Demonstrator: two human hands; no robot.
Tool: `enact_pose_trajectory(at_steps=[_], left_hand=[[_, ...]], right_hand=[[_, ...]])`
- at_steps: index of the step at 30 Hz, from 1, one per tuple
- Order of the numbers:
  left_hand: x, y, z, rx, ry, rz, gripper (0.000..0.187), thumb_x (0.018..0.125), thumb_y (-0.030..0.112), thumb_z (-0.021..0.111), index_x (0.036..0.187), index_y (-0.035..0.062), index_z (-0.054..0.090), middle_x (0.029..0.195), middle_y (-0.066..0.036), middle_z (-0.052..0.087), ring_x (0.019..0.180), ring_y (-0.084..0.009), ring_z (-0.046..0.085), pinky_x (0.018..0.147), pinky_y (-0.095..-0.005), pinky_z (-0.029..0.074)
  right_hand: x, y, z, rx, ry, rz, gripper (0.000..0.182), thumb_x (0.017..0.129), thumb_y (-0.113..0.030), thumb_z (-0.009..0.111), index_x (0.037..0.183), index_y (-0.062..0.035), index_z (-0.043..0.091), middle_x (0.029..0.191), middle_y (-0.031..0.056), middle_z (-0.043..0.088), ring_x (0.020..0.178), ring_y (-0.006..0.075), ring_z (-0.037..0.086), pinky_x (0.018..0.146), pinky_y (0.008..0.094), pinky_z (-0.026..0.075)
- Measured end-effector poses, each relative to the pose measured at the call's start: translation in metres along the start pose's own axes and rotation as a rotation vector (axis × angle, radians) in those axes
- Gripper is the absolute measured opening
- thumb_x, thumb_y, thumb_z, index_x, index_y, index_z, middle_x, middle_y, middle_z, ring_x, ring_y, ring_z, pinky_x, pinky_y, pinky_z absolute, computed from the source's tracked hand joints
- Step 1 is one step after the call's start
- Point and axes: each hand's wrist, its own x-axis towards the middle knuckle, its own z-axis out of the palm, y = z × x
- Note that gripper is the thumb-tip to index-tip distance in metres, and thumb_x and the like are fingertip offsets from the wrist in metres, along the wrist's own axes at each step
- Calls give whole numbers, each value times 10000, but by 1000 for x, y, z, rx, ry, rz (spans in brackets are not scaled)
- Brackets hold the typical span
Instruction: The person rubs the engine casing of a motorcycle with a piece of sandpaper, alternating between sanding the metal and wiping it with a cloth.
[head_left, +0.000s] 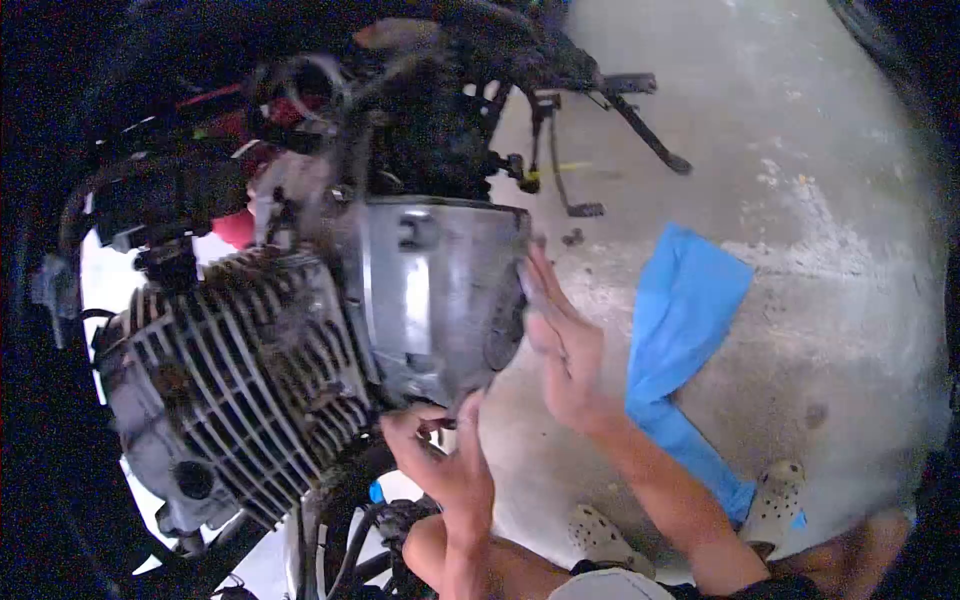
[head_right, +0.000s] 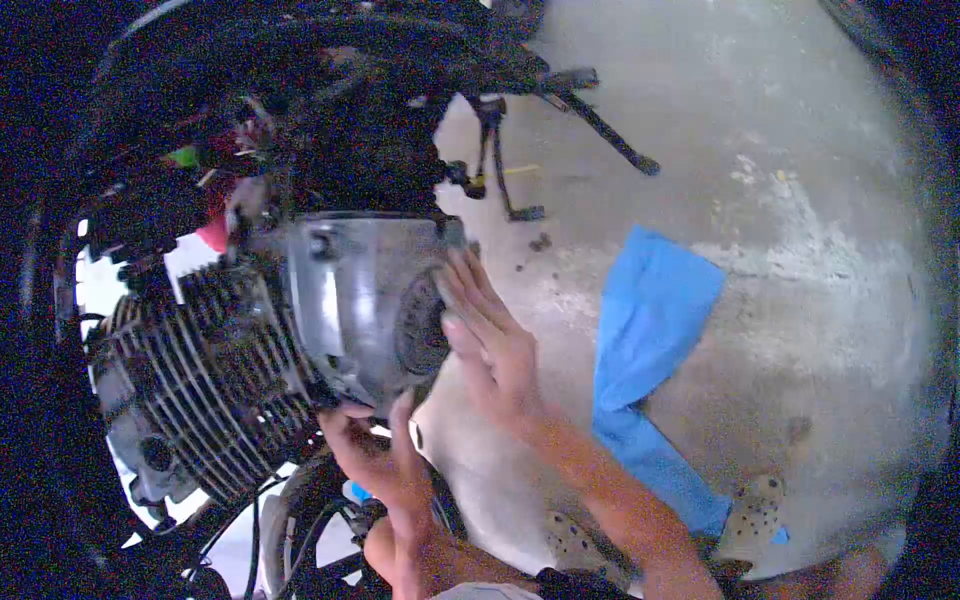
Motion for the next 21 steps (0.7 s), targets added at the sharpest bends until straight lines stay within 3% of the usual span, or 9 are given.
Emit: enact_pose_trajectory(at_steps=[5, 11, 14, 18, 21], left_hand=[[3, 1, -2, 33, 8, 44, 372, 704, 21, 827, 866, 60, 494, 810, -14, 407, 699, -132, 356, 614, -270, 314], [4, 16, -1, 77, -5, -65, 364, 708, -12, 811, 877, 48, 494, 855, -27, 409, 746, -148, 397, 657, -264, 345], [5, 5, 3, 39, 45, 44, 358, 707, -20, 804, 852, 52, 484, 844, -21, 379, 733, -141, 370, 651, -266, 339], [2, 10, 1, 53, 30, -53, 358, 723, -23, 793, 853, 41, 465, 837, -16, 365, 731, -142, 351, 673, -259, 330], [4, -2, 2, -16, 36, 30, 359, 756, 14, 781, 894, 58, 453, 842, -6, 406, 751, -130, 384, 688, -255, 348]], right_hand=[[-8, 13, 12, 115, 75, -68, 403, 979, -138, 446, 1352, 4, 503, 1430, 197, 452, 1388, 401, 316, 1129, 433, 280], [3, 1, 8, 36, 1, -74, 412, 977, -146, 439, 1343, 32, 497, 1448, 227, 412, 1404, 395, 284, 1151, 463, 225], [-15, 22, 2, 83, -18, -99, 408, 947, -131, 485, 1320, 28, 525, 1449, 203, 424, 1388, 417, 312, 1137, 473, 253], [14, 19, -1, 56, -82, -228, 404, 917, -70, 516, 1309, 22, 542, 1456, 207, 412, 1396, 407, 297, 1139, 462, 266], [-6, 28, -3, 35, -64, -170, 388, 910, -66, 532, 1286, 27, 562, 1447, 182, 438, 1374, 423, 336, 1113, 461, 313]])
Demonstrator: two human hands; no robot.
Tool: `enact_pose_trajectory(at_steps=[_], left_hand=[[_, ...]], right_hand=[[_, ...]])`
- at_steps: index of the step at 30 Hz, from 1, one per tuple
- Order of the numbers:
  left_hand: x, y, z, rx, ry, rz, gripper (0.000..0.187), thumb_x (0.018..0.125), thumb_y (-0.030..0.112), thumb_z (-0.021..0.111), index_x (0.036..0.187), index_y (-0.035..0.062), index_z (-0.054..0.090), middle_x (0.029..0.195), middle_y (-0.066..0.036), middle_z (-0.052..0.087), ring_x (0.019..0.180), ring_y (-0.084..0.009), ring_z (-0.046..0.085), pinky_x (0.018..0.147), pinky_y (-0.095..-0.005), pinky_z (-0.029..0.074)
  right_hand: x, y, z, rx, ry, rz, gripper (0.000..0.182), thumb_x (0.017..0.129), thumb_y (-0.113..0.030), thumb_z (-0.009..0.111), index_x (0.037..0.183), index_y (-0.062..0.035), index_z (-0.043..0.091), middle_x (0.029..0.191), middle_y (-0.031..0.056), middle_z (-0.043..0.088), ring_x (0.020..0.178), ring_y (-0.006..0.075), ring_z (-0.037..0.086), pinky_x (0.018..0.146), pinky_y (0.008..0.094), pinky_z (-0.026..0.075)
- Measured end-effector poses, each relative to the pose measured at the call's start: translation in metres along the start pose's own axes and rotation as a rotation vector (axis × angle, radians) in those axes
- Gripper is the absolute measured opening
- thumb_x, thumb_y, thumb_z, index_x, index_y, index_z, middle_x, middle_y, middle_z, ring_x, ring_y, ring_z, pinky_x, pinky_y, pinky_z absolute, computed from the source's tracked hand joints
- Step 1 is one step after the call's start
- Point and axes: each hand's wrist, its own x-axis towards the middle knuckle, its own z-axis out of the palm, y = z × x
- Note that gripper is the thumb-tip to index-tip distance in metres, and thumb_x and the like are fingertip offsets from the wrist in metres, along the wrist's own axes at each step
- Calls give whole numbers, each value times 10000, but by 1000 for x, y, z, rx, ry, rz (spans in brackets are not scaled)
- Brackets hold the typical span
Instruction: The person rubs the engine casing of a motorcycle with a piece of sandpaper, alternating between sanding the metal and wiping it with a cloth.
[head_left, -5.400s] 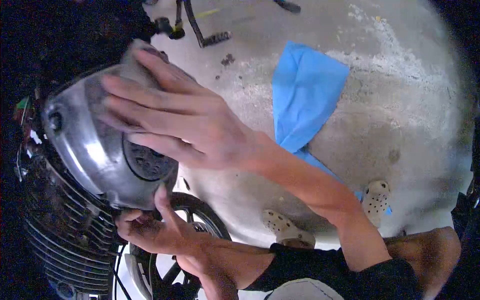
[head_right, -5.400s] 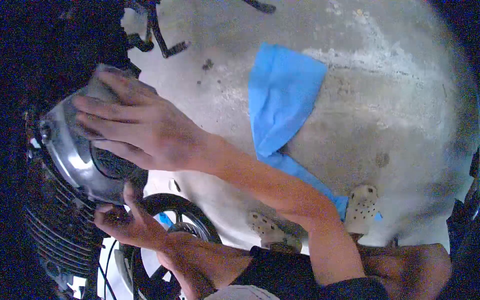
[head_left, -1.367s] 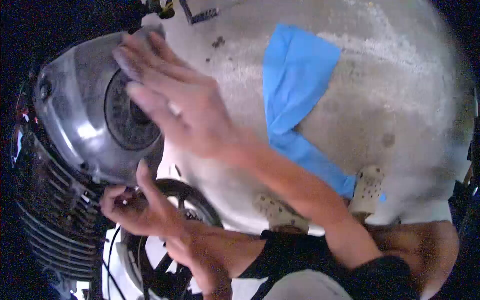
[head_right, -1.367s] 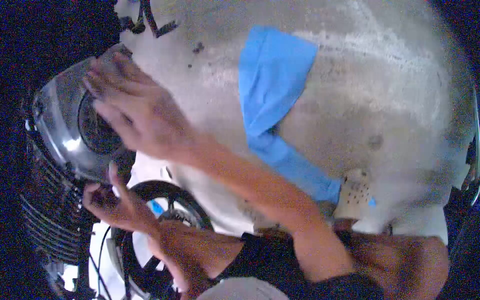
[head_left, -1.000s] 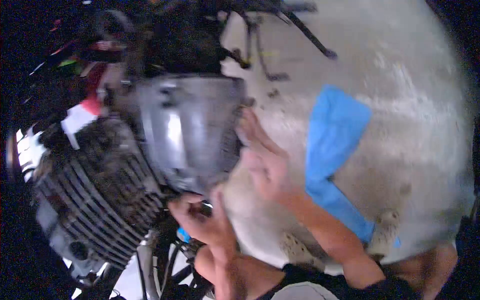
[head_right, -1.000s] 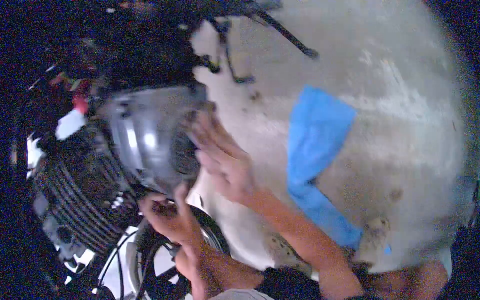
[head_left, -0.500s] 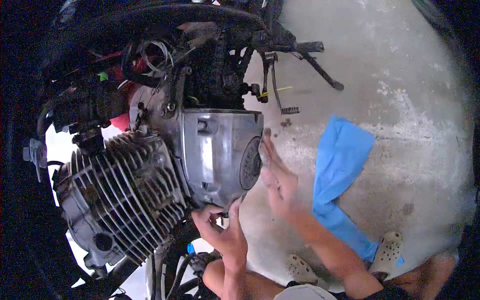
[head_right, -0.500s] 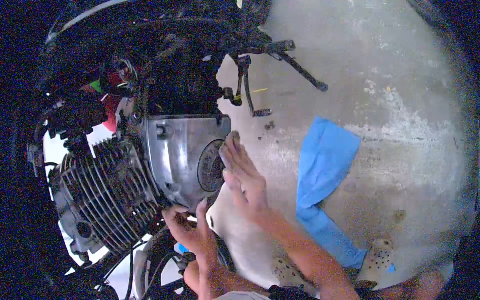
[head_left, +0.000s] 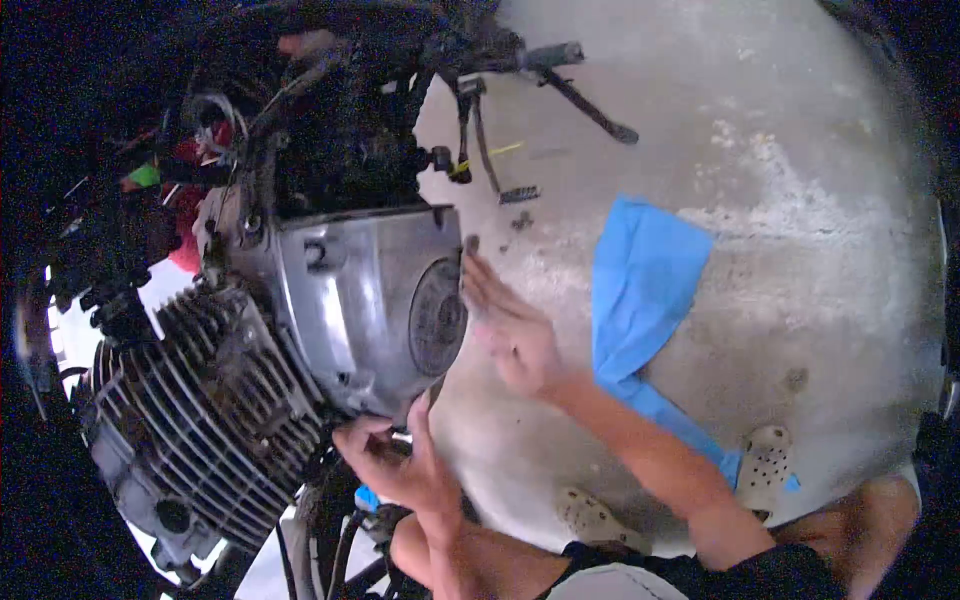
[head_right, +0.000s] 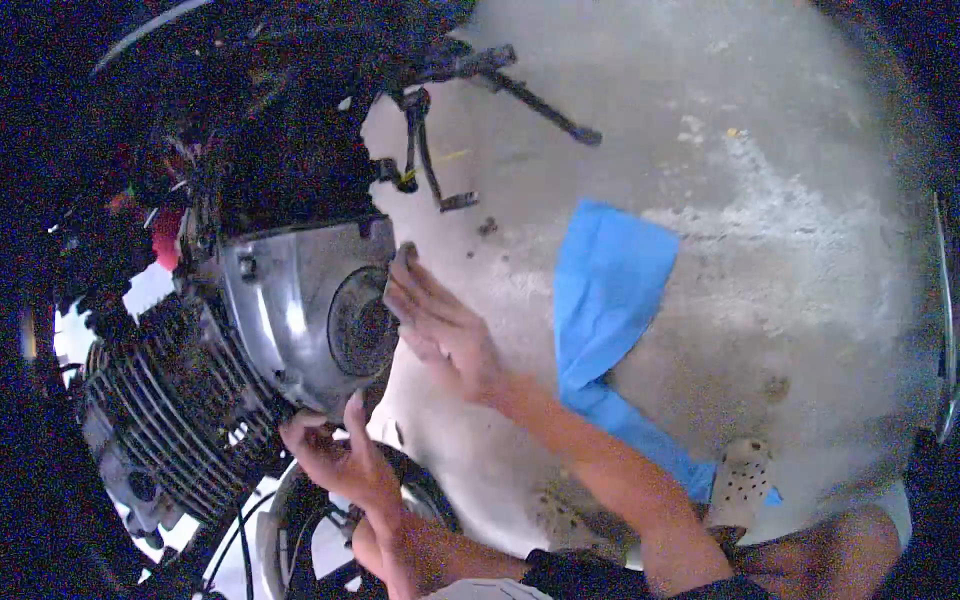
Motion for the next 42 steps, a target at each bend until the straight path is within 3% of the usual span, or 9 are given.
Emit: enact_pose_trajectory(at_steps=[4, 10, 12, 13, 16, 29, 34, 36, 42], left_hand=[[-10, -3, -5, 56, 31, -106, 366, 748, 22, 795, 878, 61, 454, 851, -9, 435, 763, -133, 419, 687, -258, 370], [-16, -11, -7, 5, 42, -10, 345, 768, 6, 773, 894, 53, 456, 845, -11, 445, 757, -127, 435, 686, -247, 397], [-13, -2, -8, -17, 31, -95, 337, 748, -9, 777, 839, 42, 456, 846, -25, 364, 741, -162, 355, 685, -278, 334], [-8, 9, -8, 56, -15, -75, 333, 761, -11, 768, 850, 35, 450, 858, -32, 362, 757, -167, 360, 706, -277, 340], [-13, -4, -9, 67, 11, -49, 325, 779, -30, 749, 895, 56, 458, 877, -18, 456, 753, -124, 436, 690, -241, 399], [-15, -4, -14, 165, 2, 22, 319, 795, 67, 771, 887, 37, 466, 881, -29, 448, 796, -165, 446, 721, -304, 410], [-29, -8, -20, 117, 0, -22, 338, 776, 32, 777, 904, 48, 464, 870, -23, 443, 771, -155, 435, 702, -283, 403], [-15, 3, -14, 116, -5, -48, 344, 773, 31, 778, 902, 55, 459, 865, -19, 446, 763, -143, 422, 681, -261, 388], [-24, -7, -15, 133, 30, -76, 363, 728, 10, 794, 837, 66, 453, 815, -3, 356, 723, -141, 353, 649, -271, 327]], right_hand=[[32, -6, -2, -47, -92, -187, 412, 909, -90, 545, 1305, 25, 545, 1453, 186, 426, 1406, 399, 278, 1152, 462, 245], [2, -4, 0, 16, -44, -41, 418, 911, -123, 553, 1322, -45, 551, 1462, 131, 434, 1404, 410, 278, 1136, 474, 278], [21, -4, 0, -39, -108, -233, 429, 912, -112, 556, 1332, -24, 536, 1475, 144, 411, 1424, 391, 239, 1149, 466, 258], [17, 2, -1, -70, -107, -220, 408, 950, -130, 465, 1294, 78, 531, 1439, 227, 429, 1397, 441, 272, 1142, 458, 248], [2, 6, 2, 16, -48, -81, 429, 952, -139, 466, 1319, 80, 503, 1450, 227, 415, 1397, 442, 276, 1141, 462, 246], [-16, 21, 9, 65, -19, 1, 425, 936, -162, 532, 1339, -26, 526, 1480, 171, 392, 1416, 415, 240, 1157, 466, 223], [7, 0, 4, 6, -75, -208, 427, 924, -150, 553, 1339, -54, 536, 1478, 139, 406, 1416, 409, 242, 1148, 457, 261], [-8, 19, 6, 29, -43, -34, 431, 926, -150, 553, 1344, -47, 530, 1472, 136, 416, 1418, 403, 245, 1134, 452, 287], [-1, 12, -3, -69, -145, -169, 446, 952, -138, 465, 1347, 68, 480, 1452, 220, 416, 1402, 393, 294, 1144, 431, 255]])
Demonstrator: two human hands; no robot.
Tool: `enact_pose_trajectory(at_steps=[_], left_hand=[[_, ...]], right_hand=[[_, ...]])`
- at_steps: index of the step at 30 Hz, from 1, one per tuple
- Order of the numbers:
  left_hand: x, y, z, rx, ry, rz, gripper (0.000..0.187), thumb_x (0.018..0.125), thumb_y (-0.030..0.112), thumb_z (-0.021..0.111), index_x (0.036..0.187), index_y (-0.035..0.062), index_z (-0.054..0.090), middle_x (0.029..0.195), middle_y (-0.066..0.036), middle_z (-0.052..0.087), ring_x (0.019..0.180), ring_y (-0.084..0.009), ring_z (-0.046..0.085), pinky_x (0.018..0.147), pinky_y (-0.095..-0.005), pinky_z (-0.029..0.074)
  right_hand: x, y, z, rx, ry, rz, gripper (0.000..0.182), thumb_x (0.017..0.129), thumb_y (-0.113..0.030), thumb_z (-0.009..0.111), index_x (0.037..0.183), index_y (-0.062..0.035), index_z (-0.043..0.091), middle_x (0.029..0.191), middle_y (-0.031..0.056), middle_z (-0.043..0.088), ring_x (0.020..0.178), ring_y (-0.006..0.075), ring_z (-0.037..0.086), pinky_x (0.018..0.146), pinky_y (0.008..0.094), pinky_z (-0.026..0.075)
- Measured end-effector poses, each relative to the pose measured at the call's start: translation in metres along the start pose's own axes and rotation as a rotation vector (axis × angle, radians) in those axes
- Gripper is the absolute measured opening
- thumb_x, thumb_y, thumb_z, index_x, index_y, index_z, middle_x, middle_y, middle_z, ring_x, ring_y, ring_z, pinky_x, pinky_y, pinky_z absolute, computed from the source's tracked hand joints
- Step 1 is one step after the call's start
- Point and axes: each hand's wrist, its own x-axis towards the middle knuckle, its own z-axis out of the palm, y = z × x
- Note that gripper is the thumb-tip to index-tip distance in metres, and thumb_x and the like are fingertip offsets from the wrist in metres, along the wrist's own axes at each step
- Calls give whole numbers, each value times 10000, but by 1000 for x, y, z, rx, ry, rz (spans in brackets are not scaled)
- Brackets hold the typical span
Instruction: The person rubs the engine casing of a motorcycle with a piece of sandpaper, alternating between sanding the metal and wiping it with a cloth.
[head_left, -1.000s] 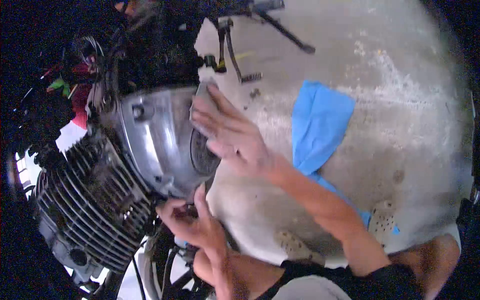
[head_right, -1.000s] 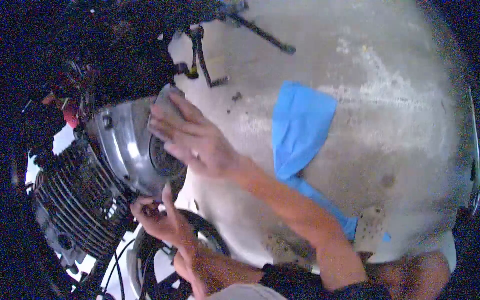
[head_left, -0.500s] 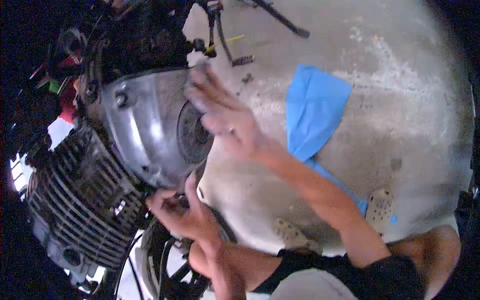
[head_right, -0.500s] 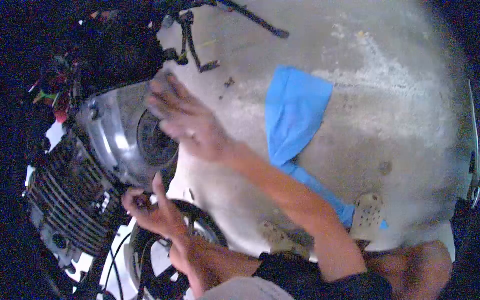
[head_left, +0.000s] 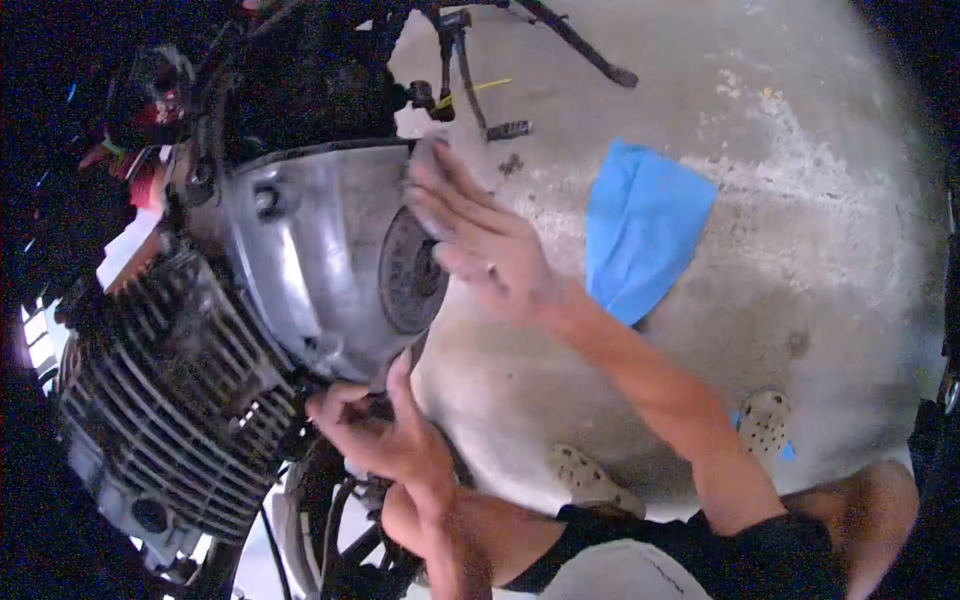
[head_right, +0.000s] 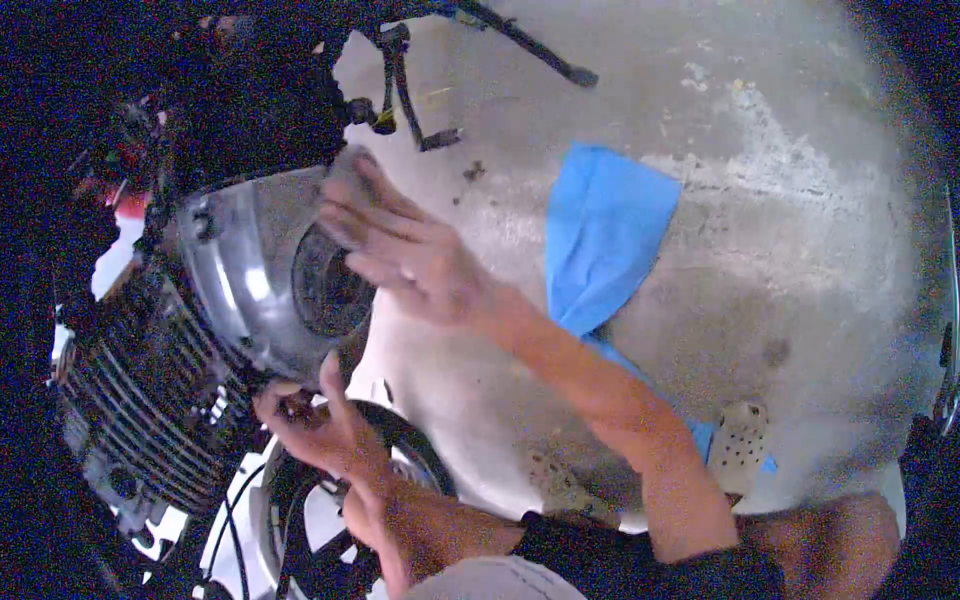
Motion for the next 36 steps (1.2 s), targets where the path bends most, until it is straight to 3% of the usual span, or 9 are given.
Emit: enact_pose_trajectory(at_steps=[9, 21, 24, 28, 30, 31, 32, 34, 36], left_hand=[[7, -1, 10, -47, -30, 63, 365, 744, 14, 794, 904, 46, 467, 850, -4, 413, 744, -130, 395, 689, -259, 369], [12, 11, 27, -40, 8, 53, 370, 764, 77, 803, 840, 56, 442, 819, -10, 428, 787, -157, 437, 731, -273, 387], [11, 11, 22, 38, -26, 91, 370, 768, 95, 804, 839, 60, 442, 799, 7, 394, 726, -139, 388, 669, -279, 365], [13, 9, 19, 28, -40, 113, 332, 772, 94, 799, 882, 60, 488, 803, 5, 426, 696, -128, 375, 628, -266, 337], [17, 11, 15, 5, -72, 123, 327, 770, 87, 798, 902, 59, 500, 816, 1, 438, 693, -137, 380, 650, -269, 341], [17, 17, 12, -15, -86, 115, 290, 797, 93, 774, 920, 49, 514, 819, -3, 451, 705, -139, 396, 672, -275, 345], [14, 20, 12, -36, -75, 113, 290, 797, 93, 774, 920, 49, 514, 819, -3, 451, 705, -139, 396, 672, -275, 345], [8, 24, 4, -83, -101, 100, 247, 835, 104, 737, 965, 36, 538, 843, -15, 491, 737, -134, 434, 685, -282, 350], [-3, 28, -5, -84, -118, 51, 244, 852, 71, 701, 1028, 30, 537, 844, -25, 484, 763, -141, 437, 711, -298, 355]], right_hand=[[-18, 14, 6, 21, 96, 113, 423, 904, -99, 567, 1310, 17, 542, 1453, 166, 433, 1389, 417, 303, 1126, 452, 304], [23, -1, -5, -21, 40, -36, 442, 957, -171, 468, 1341, 45, 500, 1470, 191, 401, 1408, 416, 268, 1150, 446, 237], [-21, 12, 2, 136, 165, 271, 413, 964, -144, 497, 1371, -74, 509, 1460, 151, 426, 1401, 382, 295, 1139, 447, 281], [-73, -5, 9, 31, 40, 368, 404, 983, -188, 487, 1360, -43, 512, 1418, 173, 475, 1348, 311, 415, 1102, 392, 343], [-54, -27, 1, 184, 359, 830, 409, 1005, -269, 478, 1326, -22, 539, 1262, 168, 611, 1152, 203, 589, 999, 310, 428], [-27, -39, -22, 374, 238, 1105, 377, 1002, -287, 513, 1225, 10, 574, 1049, 23, 657, 905, 108, 611, 839, 288, 485], [-19, -33, -29, 356, 237, 1089, 377, 1002, -287, 513, 1225, 10, 574, 1049, 23, 657, 905, 108, 611, 839, 288, 485], [-7, -35, -32, 1014, 380, 1005, 389, 988, -282, 539, 1234, 17, 570, 1096, 56, 655, 968, 131, 620, 859, 291, 491], [-7, -55, -43, 1034, 359, 957, 394, 984, -281, 544, 1239, 19, 563, 1116, 60, 651, 988, 136, 621, 869, 294, 493]])
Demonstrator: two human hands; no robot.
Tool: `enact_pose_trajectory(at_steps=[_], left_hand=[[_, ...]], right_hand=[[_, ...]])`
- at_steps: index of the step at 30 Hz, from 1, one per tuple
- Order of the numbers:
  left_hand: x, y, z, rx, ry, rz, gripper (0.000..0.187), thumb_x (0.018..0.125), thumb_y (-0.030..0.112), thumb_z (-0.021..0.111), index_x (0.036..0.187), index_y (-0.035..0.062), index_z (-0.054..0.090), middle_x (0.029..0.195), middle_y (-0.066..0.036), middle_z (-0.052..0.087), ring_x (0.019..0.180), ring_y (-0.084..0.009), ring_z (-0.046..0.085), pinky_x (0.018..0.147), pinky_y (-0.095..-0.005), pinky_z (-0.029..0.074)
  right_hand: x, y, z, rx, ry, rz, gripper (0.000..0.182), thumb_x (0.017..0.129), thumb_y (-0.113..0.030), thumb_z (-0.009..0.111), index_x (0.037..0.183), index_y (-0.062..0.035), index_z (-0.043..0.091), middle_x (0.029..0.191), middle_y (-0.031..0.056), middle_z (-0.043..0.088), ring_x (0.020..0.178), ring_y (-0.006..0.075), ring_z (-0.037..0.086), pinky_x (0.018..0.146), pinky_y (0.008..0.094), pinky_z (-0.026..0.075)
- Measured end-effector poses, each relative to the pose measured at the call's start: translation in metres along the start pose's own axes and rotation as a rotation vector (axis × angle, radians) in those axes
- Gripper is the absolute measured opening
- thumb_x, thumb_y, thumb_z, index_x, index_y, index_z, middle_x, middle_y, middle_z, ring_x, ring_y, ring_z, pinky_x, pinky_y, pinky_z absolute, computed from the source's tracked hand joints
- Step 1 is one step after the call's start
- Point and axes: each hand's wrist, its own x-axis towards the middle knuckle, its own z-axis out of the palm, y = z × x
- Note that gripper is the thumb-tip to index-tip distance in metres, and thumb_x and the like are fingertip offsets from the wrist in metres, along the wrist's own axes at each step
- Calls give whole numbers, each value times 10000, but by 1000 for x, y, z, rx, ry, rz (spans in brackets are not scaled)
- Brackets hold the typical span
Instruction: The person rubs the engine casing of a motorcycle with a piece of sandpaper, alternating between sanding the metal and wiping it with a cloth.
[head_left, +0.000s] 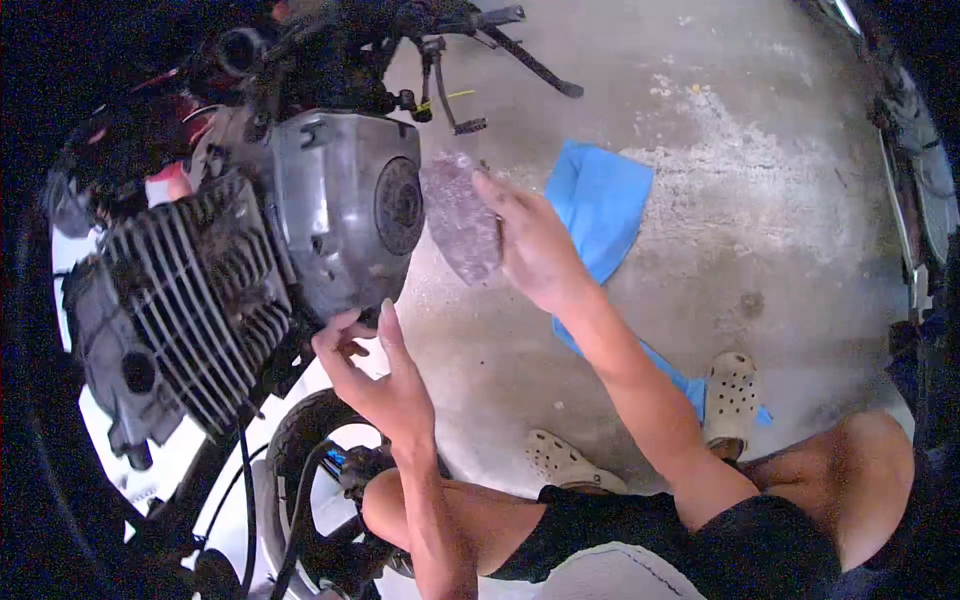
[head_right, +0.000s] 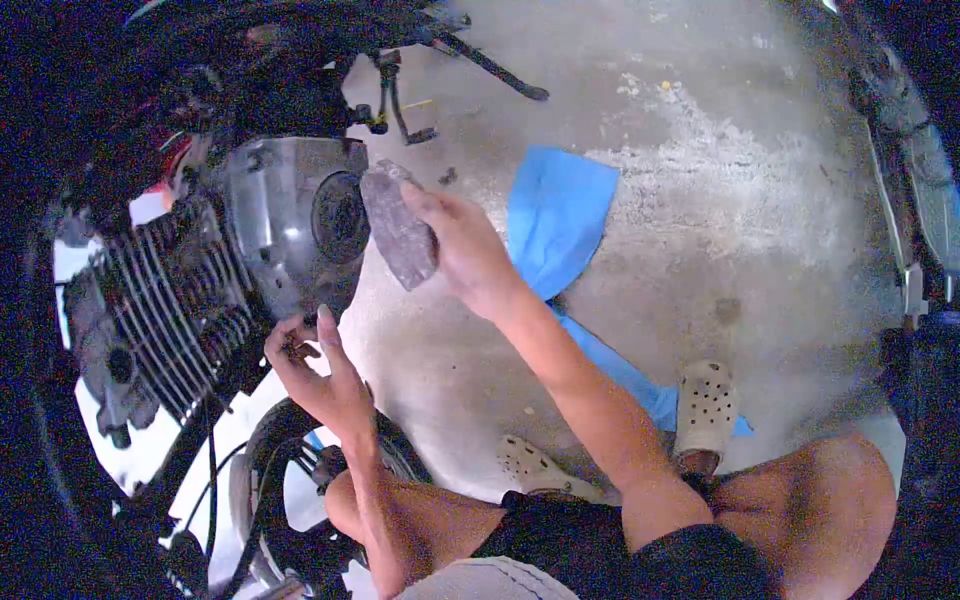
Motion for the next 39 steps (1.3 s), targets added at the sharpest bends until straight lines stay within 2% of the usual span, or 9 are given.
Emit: enact_pose_trajectory(at_steps=[7, 15, 17, 19, 23, 26, 31, 36, 39], left_hand=[[-14, 30, -26, -665, -447, -492, 456, 993, 276, 539, 1352, 11, 442, 1221, -117, 600, 1054, -188, 606, 800, -299, 497], [-19, 36, -56, -1082, -304, -874, 280, 942, 99, 612, 1198, -6, 571, 1001, -35, 679, 899, -77, 635, 746, -201, 527], [-26, 20, -54, -1071, -213, -855, 187, 940, 111, 619, 1106, 27, 602, 975, -34, 684, 831, -64, 637, 676, -192, 525], [-32, 18, -48, -987, -177, -785, 118, 930, 122, 638, 1025, 60, 605, 920, -25, 679, 731, -65, 632, 601, -191, 518], [-44, 19, -51, -849, -281, -876, 135, 924, 132, 649, 990, 77, 545, 892, -39, 672, 751, -102, 648, 602, -237, 544], [-48, 18, -51, -848, -291, -886, 154, 928, 134, 644, 1007, 80, 523, 896, -40, 668, 759, -112, 647, 622, -257, 551], [-45, 11, -45, -850, -193, -794, 155, 935, 132, 631, 1014, 78, 510, 903, -40, 664, 787, -120, 639, 665, -277, 559], [-47, 9, -44, -750, -209, -787, 249, 945, 187, 624, 1126, 70, 499, 1083, -79, 645, 943, -155, 620, 742, -315, 546], [-45, 23, -43, -647, -190, -749, 399, 944, 302, 622, 1230, 70, 468, 1161, -116, 622, 1009, -210, 609, 779, -351, 525]], right_hand=[[-43, -16, 24, -10, -157, 81, 388, 961, -269, 583, 1221, 20, 584, 1075, 71, 665, 928, 129, 640, 818, 278, 511], [-77, 33, 48, 11, -242, -2, 517, 960, -299, 579, 1358, 9, 458, 1256, 115, 577, 1109, 159, 573, 955, 312, 455], [-101, 57, 58, 121, -199, -119, 575, 969, -328, 560, 1409, 5, 398, 1326, 130, 529, 1184, 173, 533, 1019, 329, 414], [-118, 73, 68, -472, -286, -467, 637, 994, -387, 489, 1465, -5, 296, 1403, 145, 451, 1279, 188, 449, 1092, 341, 327], [-95, 58, 64, 107, -54, -126, 598, 1002, -446, 447, 1392, 6, 423, 1345, 158, 511, 1219, 188, 504, 1032, 317, 398], [-82, 45, 47, 19, -199, 49, 577, 1002, -440, 445, 1346, 22, 455, 1311, 123, 550, 1198, 223, 531, 1022, 361, 424], [-90, 62, 46, 231, 12, 406, 513, 990, -433, 479, 1280, -12, 526, 1219, 119, 607, 1090, 186, 593, 993, 347, 435], [-74, 43, 34, 144, -156, 226, 484, 968, -387, 545, 1232, 19, 547, 1185, 93, 625, 1051, 176, 613, 956, 331, 467], [-60, 24, 20, -16, 18, 48, 355, 964, -305, 575, 1156, -8, 612, 1095, 91, 670, 955, 155, 642, 868, 289, 490]])
